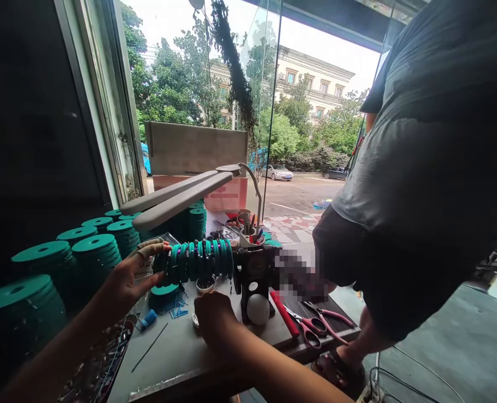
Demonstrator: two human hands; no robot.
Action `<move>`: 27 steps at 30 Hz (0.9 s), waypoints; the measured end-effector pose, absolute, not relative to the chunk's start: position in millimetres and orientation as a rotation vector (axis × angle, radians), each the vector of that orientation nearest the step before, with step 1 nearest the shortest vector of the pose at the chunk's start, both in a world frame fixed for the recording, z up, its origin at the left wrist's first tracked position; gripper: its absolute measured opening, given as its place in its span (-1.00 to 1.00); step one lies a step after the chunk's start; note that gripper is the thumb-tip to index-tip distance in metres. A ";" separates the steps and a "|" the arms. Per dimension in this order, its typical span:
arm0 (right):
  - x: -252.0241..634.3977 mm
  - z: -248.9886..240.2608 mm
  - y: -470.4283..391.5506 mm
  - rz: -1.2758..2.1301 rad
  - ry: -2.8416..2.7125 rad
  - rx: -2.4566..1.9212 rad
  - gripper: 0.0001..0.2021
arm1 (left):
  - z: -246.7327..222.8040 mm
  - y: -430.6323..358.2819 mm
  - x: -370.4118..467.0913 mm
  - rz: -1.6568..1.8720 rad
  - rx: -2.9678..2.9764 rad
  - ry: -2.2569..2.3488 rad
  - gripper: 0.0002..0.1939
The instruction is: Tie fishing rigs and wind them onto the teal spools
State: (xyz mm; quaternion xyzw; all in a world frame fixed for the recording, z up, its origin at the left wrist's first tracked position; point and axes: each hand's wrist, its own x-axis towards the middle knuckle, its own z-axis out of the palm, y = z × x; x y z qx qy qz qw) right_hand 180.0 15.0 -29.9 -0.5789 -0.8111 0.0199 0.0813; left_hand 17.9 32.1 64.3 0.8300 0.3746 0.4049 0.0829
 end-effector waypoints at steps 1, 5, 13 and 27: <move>180.7 -26.8 7.8 0.056 -2.426 -1.720 -0.81 | 64.2 31.9 17.6 1.210 2.474 1.112 -0.66; 188.0 3.6 -25.4 0.116 -2.290 -1.553 -0.84 | 63.4 32.2 17.2 1.216 2.443 1.096 -0.68; 193.0 83.1 -9.1 0.140 -1.889 -1.119 -0.85 | 68.4 42.7 15.1 1.176 2.334 1.061 -0.66; 186.9 88.5 21.4 0.289 -1.956 -1.090 -0.94 | 69.8 50.1 17.3 1.142 2.039 1.020 -0.67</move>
